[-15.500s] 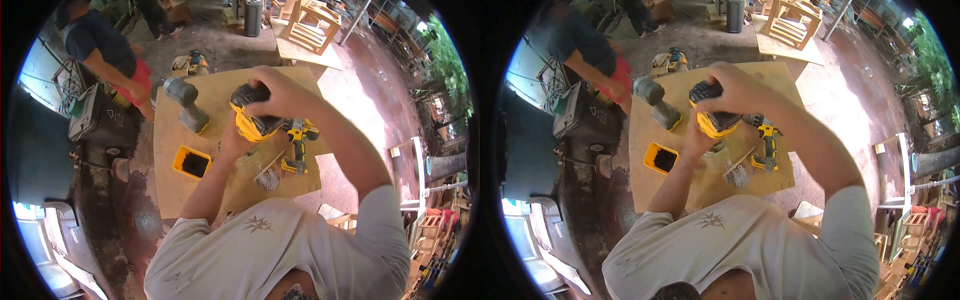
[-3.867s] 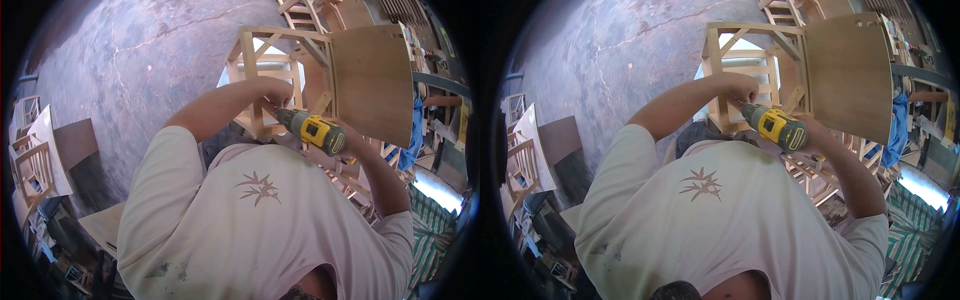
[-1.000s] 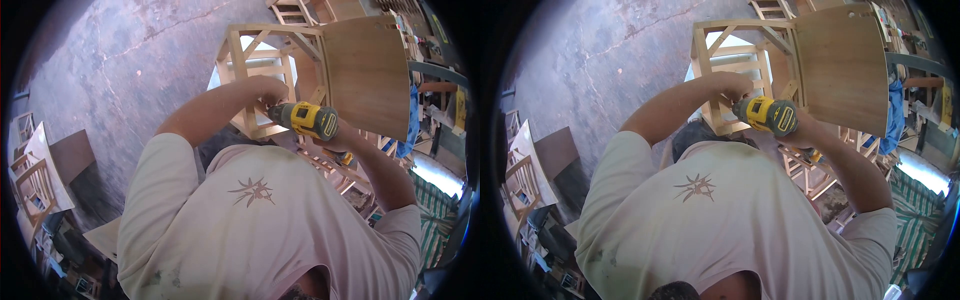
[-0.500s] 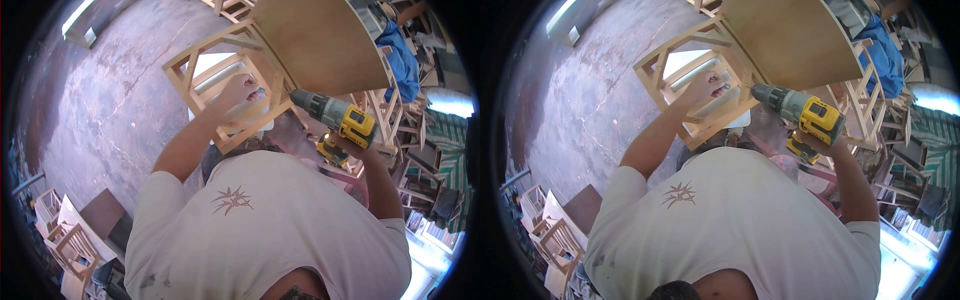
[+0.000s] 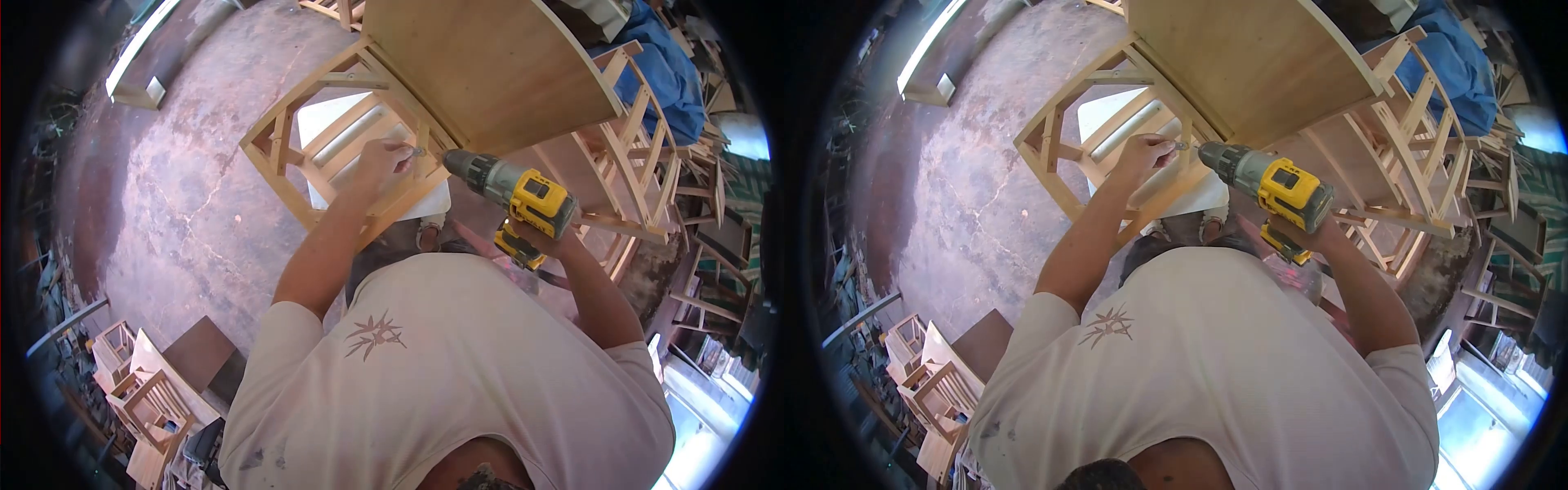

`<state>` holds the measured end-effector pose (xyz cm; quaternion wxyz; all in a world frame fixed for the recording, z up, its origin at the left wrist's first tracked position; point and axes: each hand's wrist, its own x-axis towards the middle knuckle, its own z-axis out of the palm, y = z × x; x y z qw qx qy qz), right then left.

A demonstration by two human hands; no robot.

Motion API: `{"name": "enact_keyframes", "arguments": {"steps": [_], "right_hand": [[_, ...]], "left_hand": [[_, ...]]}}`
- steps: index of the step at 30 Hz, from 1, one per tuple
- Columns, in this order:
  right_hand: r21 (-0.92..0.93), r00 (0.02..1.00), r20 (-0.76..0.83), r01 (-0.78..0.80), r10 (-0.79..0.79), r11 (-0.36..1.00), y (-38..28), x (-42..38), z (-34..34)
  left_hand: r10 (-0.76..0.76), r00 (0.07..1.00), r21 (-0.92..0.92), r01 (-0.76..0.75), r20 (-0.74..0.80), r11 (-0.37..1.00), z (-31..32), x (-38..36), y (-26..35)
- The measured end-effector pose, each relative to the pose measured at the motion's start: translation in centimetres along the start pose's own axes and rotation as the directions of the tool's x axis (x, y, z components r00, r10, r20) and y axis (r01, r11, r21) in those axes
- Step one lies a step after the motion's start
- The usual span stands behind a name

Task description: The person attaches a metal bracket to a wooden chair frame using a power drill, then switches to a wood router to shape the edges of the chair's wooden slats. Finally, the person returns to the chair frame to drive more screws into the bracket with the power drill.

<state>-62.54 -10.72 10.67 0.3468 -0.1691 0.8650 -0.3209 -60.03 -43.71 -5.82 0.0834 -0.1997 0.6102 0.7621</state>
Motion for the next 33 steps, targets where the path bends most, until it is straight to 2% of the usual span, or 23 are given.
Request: {"name": "enact_keyframes", "arguments": {"steps": [2,9,11,12,14,15,16,18,19,22,24,26,27,28,29,30,33], "right_hand": [[-0.013,1.000,0.011,0.002,-0.002,1.000,-0.1,0.4,-0.1],[-0.033,0.998,-0.019,0.052,-0.052,0.998,0.6,1.1,0.1],[-0.059,0.996,-0.031,0.076,-0.078,0.995,0.7,1.3,0.3],[-0.025,0.999,-0.033,0.039,-0.040,0.999,0.8,1.2,0.4],[0.009,0.999,-0.036,0.010,-0.010,1.000,0.1,1.2,0.7],[0.048,0.998,-0.023,-0.049,0.050,0.998,-0.7,1.0,0.6],[0.086,0.994,-0.009,-0.109,0.111,0.990,-1.3,0.9,0.6],[0.087,0.996,-0.043,-0.075,0.079,0.993,-1.0,1.1,1.1],[0.088,0.996,-0.074,-0.045,0.052,0.995,-1.0,1.3,1.3],[0.094,0.994,-0.107,0.035,-0.025,0.995,-2.8,1.6,1.7],[0.056,0.989,-0.128,0.086,-0.078,0.995,-5.0,1.3,2.0],[0.016,0.979,-0.153,0.137,-0.133,0.990,-6.2,1.4,2.3],[0.047,0.981,-0.147,0.131,-0.123,0.990,-6.4,1.6,2.3],[0.078,0.983,-0.144,0.124,-0.112,0.989,-6.5,1.7,2.2],[0.091,0.968,-0.166,0.207,-0.190,0.974,-6.1,1.9,2.4],[0.087,0.969,-0.157,0.206,-0.191,0.975,-6.1,2.0,2.7],[0.141,0.976,-0.159,0.173,-0.150,0.975,-6.0,2.4,3.1]], "left_hand": [[-0.030,0.999,0.103,0.027,0.037,0.994,0.1,-0.3,1.1],[0.021,1.000,0.224,-0.021,0.003,0.974,1.0,-1.2,2.2],[0.041,0.999,0.129,-0.042,0.012,0.991,0.9,-1.5,2.0],[0.046,0.999,0.134,-0.046,0.003,0.990,0.4,-1.2,1.6],[0.012,0.995,-0.140,-0.025,-0.095,0.990,-0.8,-0.3,0.8],[0.034,0.989,-0.232,-0.068,-0.147,0.970,-1.5,-0.3,1.1],[0.039,0.988,-0.232,-0.074,-0.151,0.970,-2.0,0.0,1.5],[0.058,0.928,-0.417,-0.221,-0.369,0.882,-3.0,0.9,2.5],[0.050,0.903,-0.399,-0.237,-0.426,0.886,-3.4,1.4,3.4],[0.119,0.902,-0.347,-0.278,-0.414,0.896,-5.6,3.6,3.7],[0.114,0.887,-0.326,-0.281,-0.448,0.903,-5.7,3.5,3.4],[0.132,0.889,-0.417,-0.331,-0.438,0.846,-5.0,1.5,3.6],[0.088,0.898,-0.486,-0.313,-0.432,0.816,-5.0,0.4,3.4],[0.088,0.892,-0.485,-0.322,-0.443,0.813,-5.3,-0.6,2.9],[0.050,0.892,-0.492,-0.294,-0.449,0.819,-5.7,-1.7,2.3],[0.008,0.892,-0.502,-0.262,-0.452,0.824,-6.0,-2.8,1.7],[0.016,0.866,-0.459,-0.281,-0.500,0.843,-7.3,-7.2,1.6]]}}
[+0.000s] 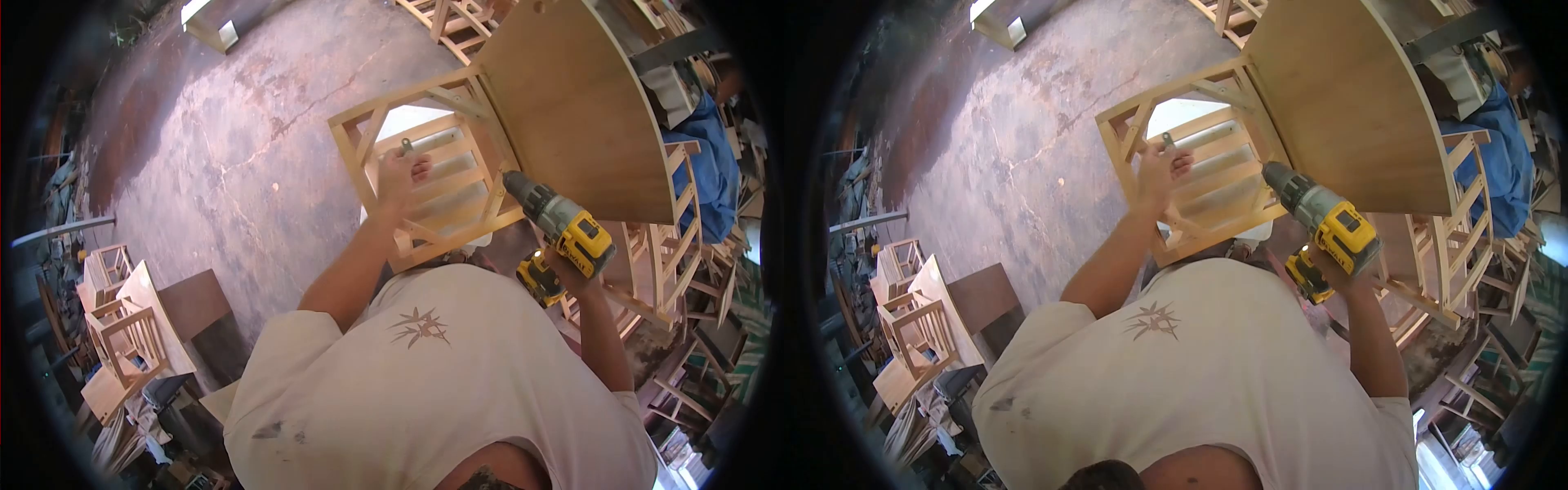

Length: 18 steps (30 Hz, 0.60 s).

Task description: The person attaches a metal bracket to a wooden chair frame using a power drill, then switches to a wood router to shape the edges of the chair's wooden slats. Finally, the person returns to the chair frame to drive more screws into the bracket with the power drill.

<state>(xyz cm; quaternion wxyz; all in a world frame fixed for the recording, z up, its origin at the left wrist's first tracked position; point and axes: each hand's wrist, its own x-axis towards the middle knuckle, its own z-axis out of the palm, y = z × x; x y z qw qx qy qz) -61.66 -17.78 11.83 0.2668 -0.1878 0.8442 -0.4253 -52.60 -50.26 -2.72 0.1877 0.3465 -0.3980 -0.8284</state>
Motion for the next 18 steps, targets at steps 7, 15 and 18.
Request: {"name": "enact_keyframes", "arguments": {"steps": [7,15,18], "right_hand": [[-0.078,0.997,0.075,-0.001,0.007,0.997,0.9,2.0,0.4],[-0.098,0.994,0.111,0.007,0.004,0.995,0.0,2.6,1.2],[-0.061,0.984,0.175,0.029,-0.018,0.998,-0.4,3.4,1.0]], "left_hand": [[0.101,0.984,0.394,-0.151,0.144,0.907,-6.4,-3.8,4.4],[0.141,0.984,0.595,-0.178,0.108,0.784,-9.7,-5.9,2.9],[0.130,0.991,0.574,-0.123,0.029,0.810,-9.1,-8.9,3.0]]}}
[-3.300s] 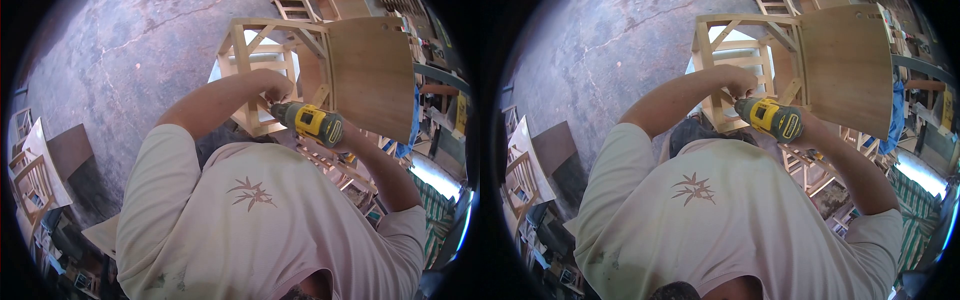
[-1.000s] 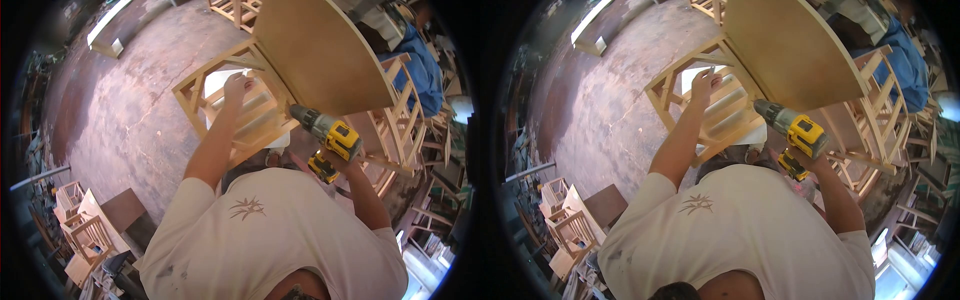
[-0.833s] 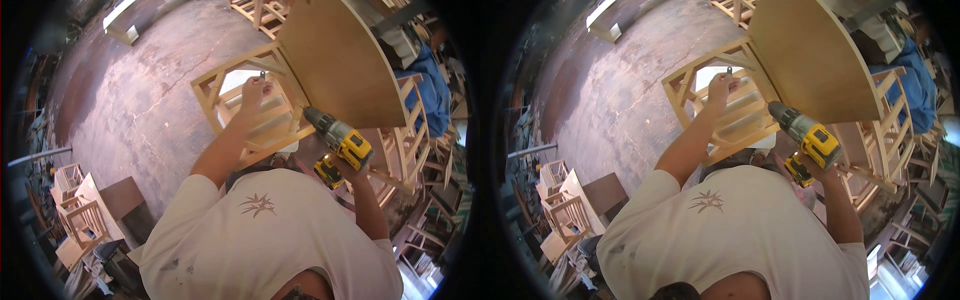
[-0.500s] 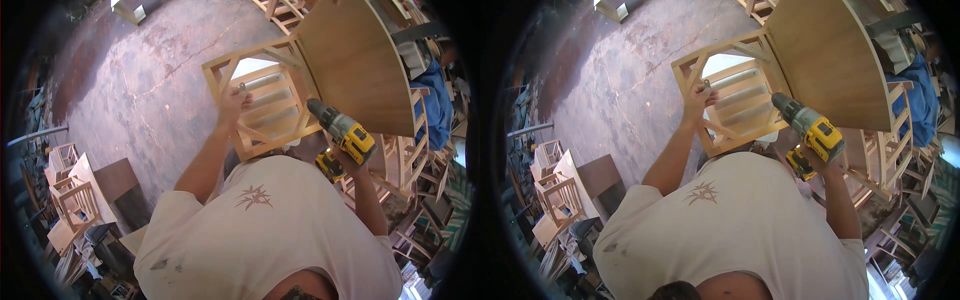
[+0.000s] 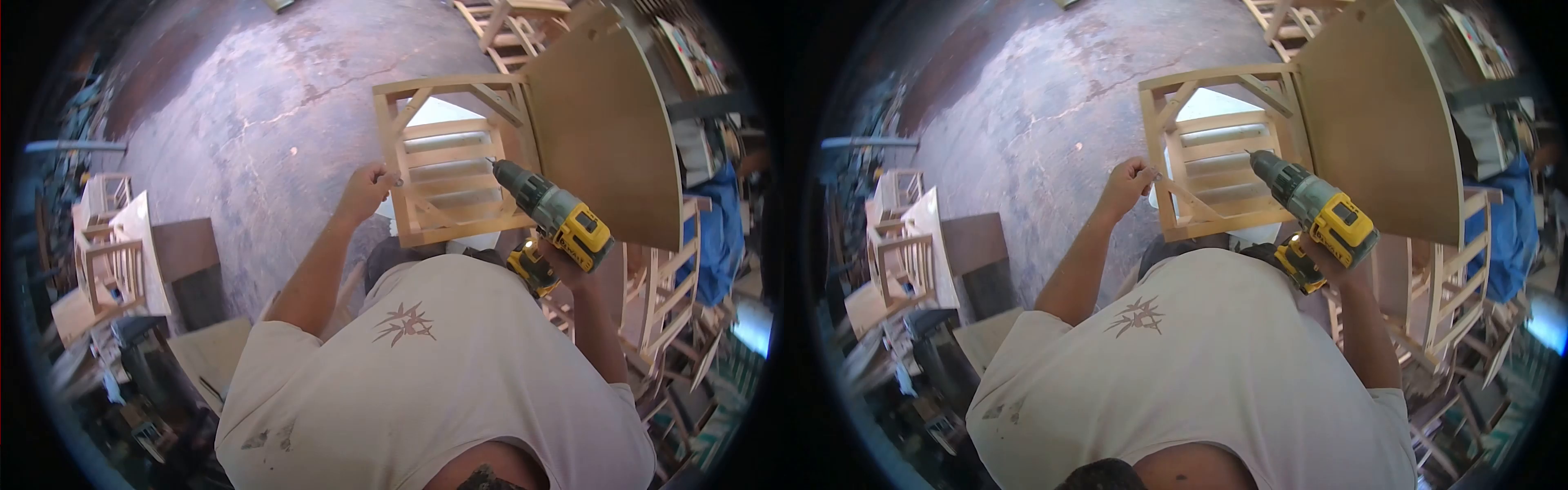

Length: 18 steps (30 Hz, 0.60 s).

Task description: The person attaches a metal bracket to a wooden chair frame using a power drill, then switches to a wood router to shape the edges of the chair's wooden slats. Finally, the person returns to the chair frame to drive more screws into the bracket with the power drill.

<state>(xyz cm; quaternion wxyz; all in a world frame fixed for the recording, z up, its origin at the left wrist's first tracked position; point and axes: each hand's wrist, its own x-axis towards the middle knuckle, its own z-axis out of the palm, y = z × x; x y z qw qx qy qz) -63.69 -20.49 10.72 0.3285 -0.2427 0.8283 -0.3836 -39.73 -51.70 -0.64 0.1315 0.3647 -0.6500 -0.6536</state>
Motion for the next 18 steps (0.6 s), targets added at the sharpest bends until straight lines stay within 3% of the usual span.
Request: {"name": "enact_keyframes", "arguments": {"steps": [2,3,5,7,9,11,14,16,18], "right_hand": [[0.056,0.922,0.053,0.381,-0.383,0.923,-0.4,-0.8,-0.8],[0.065,0.903,0.102,0.414,-0.418,0.908,0.2,-0.4,-1.0],[0.299,0.843,0.184,0.441,-0.505,0.846,1.7,1.1,-0.9],[0.336,0.786,0.324,0.425,-0.527,0.841,3.1,2.1,-1.6],[0.372,0.712,0.459,0.388,-0.531,0.843,4.8,2.8,-2.1],[0.294,0.681,0.567,0.359,-0.464,0.886,5.7,4.9,-2.4],[0.392,0.488,0.686,0.377,-0.540,0.839,6.7,7.6,-2.3],[0.471,0.429,0.671,0.385,-0.605,0.794,7.3,9.1,-2.2],[0.293,0.470,0.732,0.436,-0.493,0.851,7.1,10.2,-2.2]], "left_hand": [[0.005,0.997,-0.012,-0.006,-0.078,1.000,0.8,-3.6,-0.2],[-0.002,0.992,-0.023,-0.001,-0.126,1.000,1.5,-5.5,-0.5],[0.008,0.965,-0.046,-0.020,-0.262,0.999,3.4,-9.3,-1.6],[0.004,0.906,-0.057,-0.032,-0.424,0.998,6.3,-14.2,-2.3],[-0.045,0.835,-0.201,-0.080,-0.548,0.976,10.6,-19.2,-2.7],[-0.100,0.726,-0.210,-0.063,-0.681,0.976,14.2,-22.9,-3.6],[-0.148,0.557,-0.199,-0.032,-0.817,0.980,18.4,-26.3,-7.0],[-0.167,0.316,-0.116,0.175,-0.934,0.978,18.9,-28.0,-8.0],[-0.158,0.219,-0.120,0.178,-0.963,0.977,19.3,-30.3,-8.5]]}}
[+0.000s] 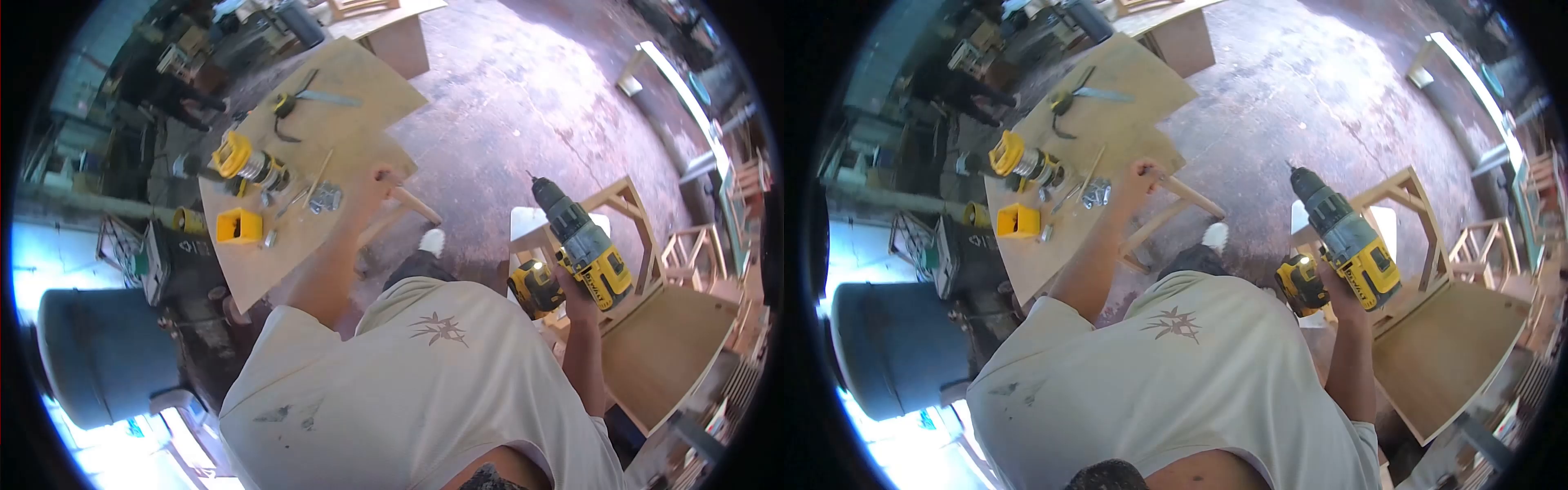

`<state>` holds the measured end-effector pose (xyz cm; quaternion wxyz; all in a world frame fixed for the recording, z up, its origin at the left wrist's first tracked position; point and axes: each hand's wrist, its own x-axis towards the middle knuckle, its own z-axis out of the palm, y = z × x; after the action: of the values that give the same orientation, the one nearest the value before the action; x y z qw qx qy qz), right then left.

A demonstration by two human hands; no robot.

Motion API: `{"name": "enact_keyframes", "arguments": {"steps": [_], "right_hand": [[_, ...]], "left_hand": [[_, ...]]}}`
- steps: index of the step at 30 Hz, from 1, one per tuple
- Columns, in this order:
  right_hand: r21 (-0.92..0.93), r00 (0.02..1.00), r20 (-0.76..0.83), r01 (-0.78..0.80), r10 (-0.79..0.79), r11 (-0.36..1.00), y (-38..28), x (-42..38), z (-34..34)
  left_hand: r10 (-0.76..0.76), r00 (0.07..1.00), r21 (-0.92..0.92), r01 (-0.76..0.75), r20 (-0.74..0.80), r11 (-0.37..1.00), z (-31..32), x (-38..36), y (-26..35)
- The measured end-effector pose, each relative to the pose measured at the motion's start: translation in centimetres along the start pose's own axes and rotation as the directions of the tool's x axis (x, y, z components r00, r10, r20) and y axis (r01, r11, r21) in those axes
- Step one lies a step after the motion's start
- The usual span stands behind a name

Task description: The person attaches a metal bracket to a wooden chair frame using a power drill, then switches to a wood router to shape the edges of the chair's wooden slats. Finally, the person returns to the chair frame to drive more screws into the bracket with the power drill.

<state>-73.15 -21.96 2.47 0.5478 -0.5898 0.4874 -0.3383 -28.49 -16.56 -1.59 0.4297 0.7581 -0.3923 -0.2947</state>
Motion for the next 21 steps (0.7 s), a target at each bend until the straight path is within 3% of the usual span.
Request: {"name": "enact_keyframes", "arguments": {"steps": [5,8,9,10,13,14,16,19,21], "right_hand": [[0.091,0.951,0.204,0.217,-0.232,0.972,-1.0,1.6,-0.7],[0.230,0.899,0.242,0.312,-0.365,0.922,0.1,2.9,-0.7],[0.238,0.890,0.252,0.324,-0.381,0.916,-0.4,2.9,-0.6],[0.180,0.887,0.277,0.330,-0.369,0.927,-0.9,2.7,-0.6],[0.120,0.870,0.311,0.364,-0.383,0.924,-2.5,2.0,-0.9],[0.119,0.843,0.347,0.395,-0.411,0.911,-3.2,1.6,-0.7],[0.153,0.775,0.431,0.442,-0.462,0.884,-5.1,0.4,-0.6],[0.230,0.664,0.460,0.552,-0.589,0.802,-9.0,1.0,1.7],[0.168,0.686,0.516,0.505,-0.512,0.846,-12.0,3.4,5.5]], "left_hand": [[-0.035,0.966,0.056,0.051,-0.256,0.997,-3.1,-1.2,-0.2],[0.113,0.908,0.205,-0.031,-0.404,0.978,-2.3,-1.6,-0.6],[0.219,0.880,0.356,-0.061,-0.421,0.932,-1.6,-2.8,-0.1],[0.318,0.851,0.498,-0.078,-0.418,0.863,-0.7,-4.6,0.8],[0.489,0.809,0.646,-0.188,-0.325,0.740,3.6,-10.6,4.3],[0.484,0.808,0.646,-0.175,-0.338,0.743,4.7,-12.0,4.9],[0.167,0.862,0.434,0.066,-0.478,0.899,7.0,-15.7,6.0],[0.030,0.892,0.482,0.215,-0.451,0.850,8.7,-19.1,10.2],[0.020,0.899,0.517,0.234,-0.438,0.823,9.8,-16.7,9.4]]}}
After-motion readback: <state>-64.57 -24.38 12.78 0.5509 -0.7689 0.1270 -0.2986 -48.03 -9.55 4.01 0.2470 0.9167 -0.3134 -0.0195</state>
